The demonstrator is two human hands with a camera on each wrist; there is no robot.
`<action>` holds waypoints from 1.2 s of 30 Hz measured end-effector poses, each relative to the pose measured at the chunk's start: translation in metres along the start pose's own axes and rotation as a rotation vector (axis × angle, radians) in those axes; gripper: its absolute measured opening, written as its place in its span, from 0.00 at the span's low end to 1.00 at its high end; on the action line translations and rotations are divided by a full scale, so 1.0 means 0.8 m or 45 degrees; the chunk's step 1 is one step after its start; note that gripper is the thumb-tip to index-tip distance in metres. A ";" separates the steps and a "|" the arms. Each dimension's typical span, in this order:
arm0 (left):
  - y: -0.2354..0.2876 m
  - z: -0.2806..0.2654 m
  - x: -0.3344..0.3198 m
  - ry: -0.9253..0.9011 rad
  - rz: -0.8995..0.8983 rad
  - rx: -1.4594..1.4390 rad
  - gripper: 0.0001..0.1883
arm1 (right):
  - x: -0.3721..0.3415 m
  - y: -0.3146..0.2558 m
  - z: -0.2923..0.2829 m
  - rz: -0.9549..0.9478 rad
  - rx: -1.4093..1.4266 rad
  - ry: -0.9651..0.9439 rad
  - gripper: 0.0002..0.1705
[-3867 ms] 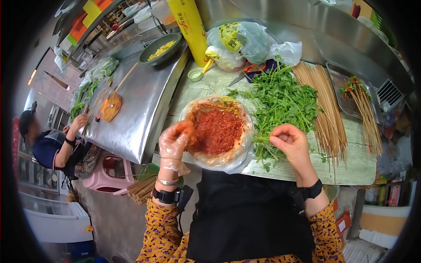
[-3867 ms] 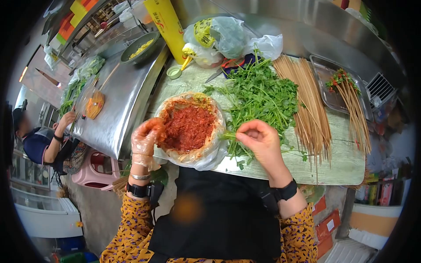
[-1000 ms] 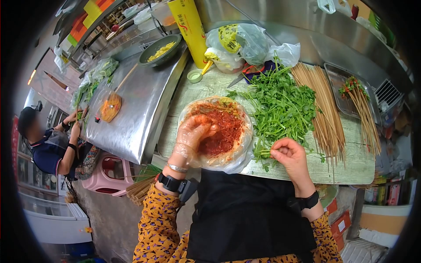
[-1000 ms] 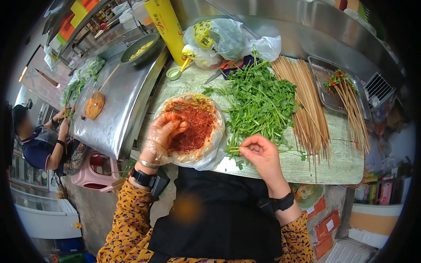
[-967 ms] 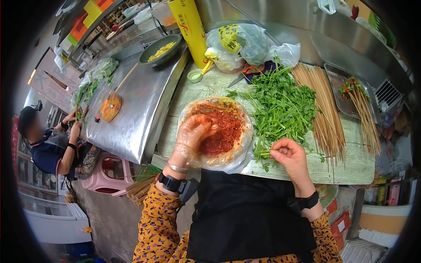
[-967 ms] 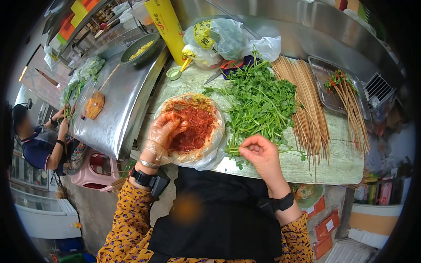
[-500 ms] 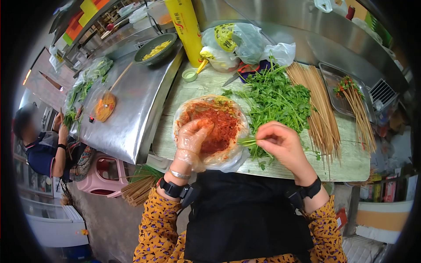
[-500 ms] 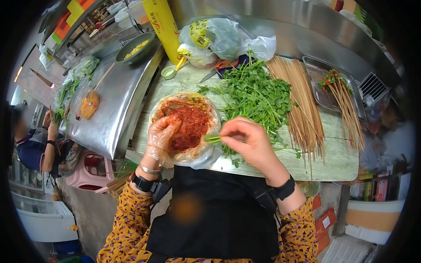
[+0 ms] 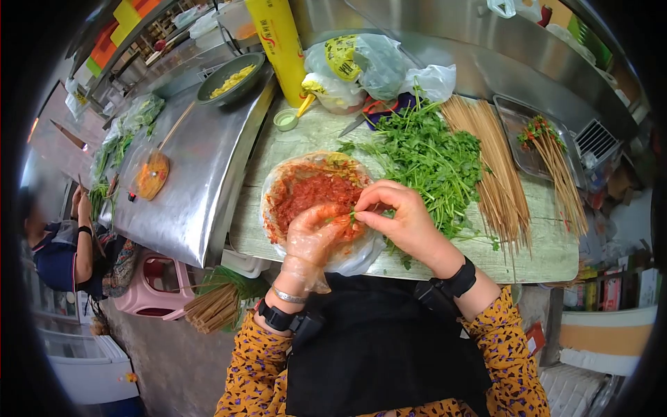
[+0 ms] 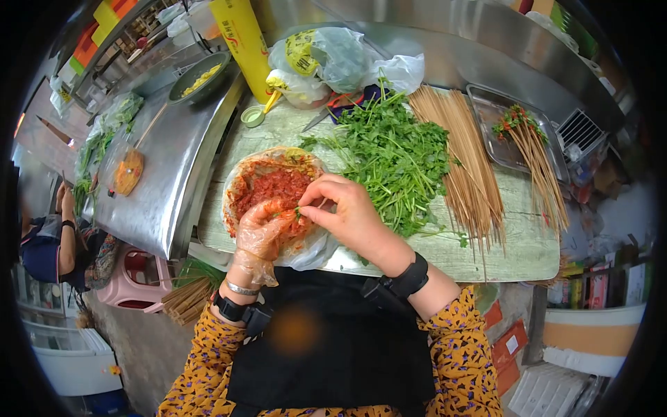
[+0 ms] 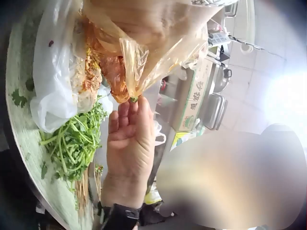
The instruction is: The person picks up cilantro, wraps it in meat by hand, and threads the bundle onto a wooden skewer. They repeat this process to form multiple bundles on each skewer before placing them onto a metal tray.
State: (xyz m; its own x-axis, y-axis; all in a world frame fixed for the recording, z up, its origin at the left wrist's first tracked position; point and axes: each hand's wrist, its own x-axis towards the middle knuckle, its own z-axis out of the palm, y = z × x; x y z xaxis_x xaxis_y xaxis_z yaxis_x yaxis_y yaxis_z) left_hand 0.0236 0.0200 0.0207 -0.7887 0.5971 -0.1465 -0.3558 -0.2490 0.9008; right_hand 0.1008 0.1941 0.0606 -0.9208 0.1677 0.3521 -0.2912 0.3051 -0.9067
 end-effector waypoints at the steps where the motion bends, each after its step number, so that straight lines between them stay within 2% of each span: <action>1: -0.001 0.001 0.001 0.023 0.027 0.101 0.11 | -0.004 -0.001 -0.004 0.010 0.008 0.017 0.05; 3: -0.001 0.001 0.000 0.045 0.031 0.088 0.10 | -0.009 -0.001 -0.028 0.021 -0.037 0.072 0.05; 5: 0.002 0.008 0.002 0.088 0.052 0.091 0.08 | -0.017 0.013 -0.072 0.102 -0.105 0.248 0.06; 6: 0.005 0.007 0.002 0.098 0.069 0.105 0.08 | -0.020 0.034 -0.098 0.097 -0.062 0.431 0.08; 8: -0.013 -0.011 0.016 0.091 0.141 0.142 0.08 | -0.025 0.046 -0.160 0.289 -0.196 0.618 0.07; 10: -0.018 -0.012 0.023 0.114 0.167 0.143 0.08 | -0.030 0.062 -0.218 0.387 -0.713 0.690 0.09; 11: -0.020 -0.014 0.025 0.094 0.173 0.132 0.08 | -0.038 0.077 -0.241 0.381 -0.730 0.705 0.09; 13: -0.024 -0.018 0.028 0.131 0.170 0.208 0.10 | -0.050 0.111 -0.278 0.691 -1.668 0.386 0.12; 14: -0.027 -0.022 0.030 0.121 0.179 0.203 0.10 | -0.052 0.123 -0.288 0.687 -1.677 0.398 0.12; 16: -0.027 -0.022 0.032 0.200 0.221 0.301 0.10 | -0.053 0.128 -0.295 0.936 -1.701 0.283 0.13; 18: -0.023 -0.019 0.031 0.183 0.219 0.318 0.10 | -0.051 0.133 -0.301 0.959 -1.688 0.295 0.11; 21: -0.022 -0.017 0.030 0.163 0.229 0.218 0.10 | -0.052 0.129 -0.308 0.985 -1.617 0.321 0.10; 23: -0.022 -0.016 0.032 0.175 0.274 0.305 0.11 | -0.057 0.115 -0.314 0.944 -1.384 0.362 0.10; 27: -0.013 -0.007 0.027 0.165 0.262 0.214 0.11 | -0.065 0.107 -0.324 0.876 -1.355 0.369 0.11; 29: -0.020 -0.014 0.033 0.172 0.281 0.232 0.09 | -0.065 0.101 -0.328 0.675 -1.438 0.327 0.11; 30: -0.022 -0.015 0.034 0.173 0.291 0.230 0.09 | -0.061 0.092 -0.328 0.664 -1.440 0.329 0.11; 32: -0.025 -0.017 0.034 0.187 0.300 0.140 0.10 | -0.052 0.054 -0.321 0.871 -0.450 0.459 0.09; 33: -0.023 -0.015 0.034 0.199 0.300 0.141 0.10 | -0.048 0.034 -0.311 0.871 -0.447 0.447 0.09; 35: -0.016 -0.012 0.034 0.273 0.211 0.015 0.12 | -0.042 0.000 -0.275 0.618 0.263 0.637 0.07; 36: -0.017 -0.019 0.037 0.165 0.181 -0.173 0.14 | -0.039 -0.007 -0.252 0.646 0.281 0.605 0.07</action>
State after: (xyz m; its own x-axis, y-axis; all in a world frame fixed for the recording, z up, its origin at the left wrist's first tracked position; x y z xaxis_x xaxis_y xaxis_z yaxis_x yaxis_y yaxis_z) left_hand -0.0024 0.0296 -0.0017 -0.8905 0.4477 -0.0813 -0.2939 -0.4295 0.8539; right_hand 0.1834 0.3764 0.1016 -0.7589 0.6424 -0.1068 0.0502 -0.1059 -0.9931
